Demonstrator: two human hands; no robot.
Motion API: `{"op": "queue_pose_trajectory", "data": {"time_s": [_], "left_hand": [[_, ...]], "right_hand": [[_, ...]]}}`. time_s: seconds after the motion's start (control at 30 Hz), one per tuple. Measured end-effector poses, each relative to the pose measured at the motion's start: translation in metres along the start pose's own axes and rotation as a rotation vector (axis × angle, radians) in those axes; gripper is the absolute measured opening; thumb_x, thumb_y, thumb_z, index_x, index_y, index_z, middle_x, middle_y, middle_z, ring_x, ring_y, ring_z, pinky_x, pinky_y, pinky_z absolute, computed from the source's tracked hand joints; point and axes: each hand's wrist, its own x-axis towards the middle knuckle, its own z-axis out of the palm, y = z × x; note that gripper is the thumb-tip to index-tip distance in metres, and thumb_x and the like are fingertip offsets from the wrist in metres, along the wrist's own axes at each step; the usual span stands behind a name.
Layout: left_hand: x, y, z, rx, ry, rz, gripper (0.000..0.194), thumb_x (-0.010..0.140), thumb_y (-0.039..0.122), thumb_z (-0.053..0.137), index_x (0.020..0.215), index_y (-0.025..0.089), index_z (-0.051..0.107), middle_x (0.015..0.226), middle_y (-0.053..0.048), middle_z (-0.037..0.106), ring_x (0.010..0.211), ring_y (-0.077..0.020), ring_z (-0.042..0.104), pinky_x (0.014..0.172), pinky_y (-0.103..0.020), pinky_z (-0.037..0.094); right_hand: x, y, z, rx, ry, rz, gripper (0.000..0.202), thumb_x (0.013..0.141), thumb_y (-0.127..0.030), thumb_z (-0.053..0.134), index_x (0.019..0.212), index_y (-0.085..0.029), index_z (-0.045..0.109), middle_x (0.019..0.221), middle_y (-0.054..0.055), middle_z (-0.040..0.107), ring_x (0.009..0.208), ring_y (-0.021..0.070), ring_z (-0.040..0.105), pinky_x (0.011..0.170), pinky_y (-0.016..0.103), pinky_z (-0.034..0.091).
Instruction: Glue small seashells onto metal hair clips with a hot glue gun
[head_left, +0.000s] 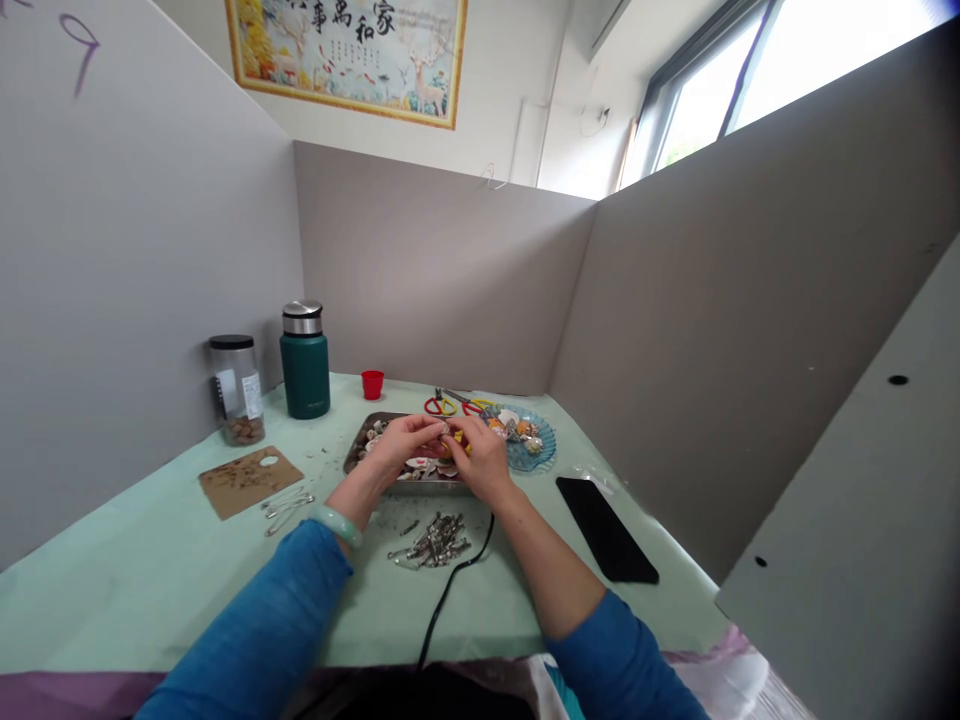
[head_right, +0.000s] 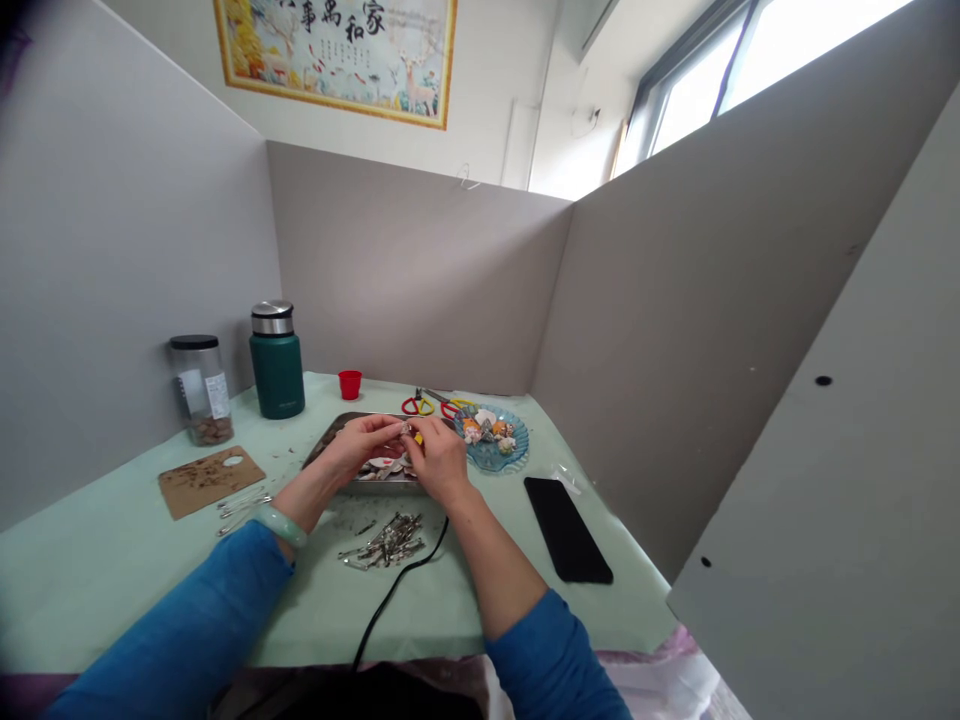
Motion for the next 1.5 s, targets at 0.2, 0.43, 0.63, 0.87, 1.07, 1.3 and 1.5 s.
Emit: {"op": "queue_pose_trajectory", "data": {"time_s": [0.2, 0.43, 0.63, 0.87, 1.07, 1.3, 1.5], "left_hand": [[0.001, 0.0, -0.002, 0.019, 0.013, -0.021, 0.034, 0.063, 0.036, 0.078, 0.084, 0.011, 0.067, 0.073, -0.004, 0.069, 0.061, -0.012, 0.062, 0.066, -0.026, 0.051], [0.003, -0.003, -0.005, 0.053, 0.03, -0.024, 0.036, 0.06, 0.036, 0.079, 0.082, 0.011, 0.067, 0.072, -0.005, 0.068, 0.061, -0.0126, 0.062, 0.065, -0.026, 0.05], [0.002, 0.001, -0.006, 0.115, 0.033, -0.04, 0.037, 0.061, 0.039, 0.077, 0.083, 0.012, 0.065, 0.072, -0.006, 0.067, 0.062, -0.0132, 0.063, 0.062, -0.024, 0.05], [0.01, 0.006, -0.024, 0.365, 0.254, 0.02, 0.03, 0.061, 0.035, 0.072, 0.076, 0.013, 0.06, 0.062, -0.003, 0.064, 0.052, -0.0127, 0.057, 0.053, -0.024, 0.045], [0.015, 0.0, -0.046, 1.197, 0.397, 0.056, 0.014, 0.069, 0.028, 0.061, 0.075, 0.02, 0.071, 0.076, -0.007, 0.069, 0.079, -0.0238, 0.062, 0.07, -0.03, 0.043], [0.011, -0.005, -0.042, 1.673, 0.206, -0.06, 0.019, 0.067, 0.02, 0.061, 0.077, 0.025, 0.076, 0.09, -0.012, 0.07, 0.106, -0.0332, 0.051, 0.087, -0.04, 0.038], [0.017, -0.004, -0.045, 1.481, 0.0, 0.09, 0.02, 0.072, 0.029, 0.059, 0.083, 0.032, 0.076, 0.091, -0.004, 0.071, 0.098, -0.0263, 0.055, 0.085, -0.031, 0.039]], "right_hand": [[-0.001, 0.0, 0.0, -0.015, -0.014, -0.016, 0.019, 0.087, -0.023, 0.05, 0.101, -0.018, 0.061, 0.095, 0.008, 0.065, 0.087, 0.0192, 0.059, 0.078, 0.031, 0.046], [-0.002, 0.001, 0.0, 0.007, -0.04, -0.027, 0.02, 0.088, -0.025, 0.05, 0.103, -0.019, 0.06, 0.1, 0.009, 0.064, 0.092, 0.0197, 0.059, 0.08, 0.031, 0.047], [-0.002, 0.002, 0.001, 0.003, -0.048, -0.015, 0.02, 0.089, -0.025, 0.048, 0.103, -0.018, 0.06, 0.099, 0.009, 0.065, 0.09, 0.0197, 0.059, 0.078, 0.031, 0.047], [-0.003, 0.002, 0.001, -0.002, -0.045, -0.002, 0.021, 0.089, -0.023, 0.047, 0.106, -0.019, 0.059, 0.101, 0.008, 0.064, 0.092, 0.0191, 0.06, 0.08, 0.03, 0.047], [-0.004, 0.002, 0.001, 0.0, -0.063, -0.017, 0.022, 0.088, -0.022, 0.047, 0.107, -0.02, 0.059, 0.105, 0.008, 0.064, 0.095, 0.0191, 0.059, 0.082, 0.03, 0.047], [-0.004, 0.002, 0.0, -0.007, -0.066, -0.025, 0.022, 0.087, -0.022, 0.049, 0.107, -0.02, 0.059, 0.103, 0.008, 0.064, 0.094, 0.0189, 0.06, 0.081, 0.03, 0.048], [-0.005, 0.002, 0.0, -0.002, -0.07, -0.018, 0.022, 0.088, -0.023, 0.048, 0.107, -0.02, 0.059, 0.104, 0.008, 0.064, 0.094, 0.019, 0.06, 0.081, 0.03, 0.047]]}}
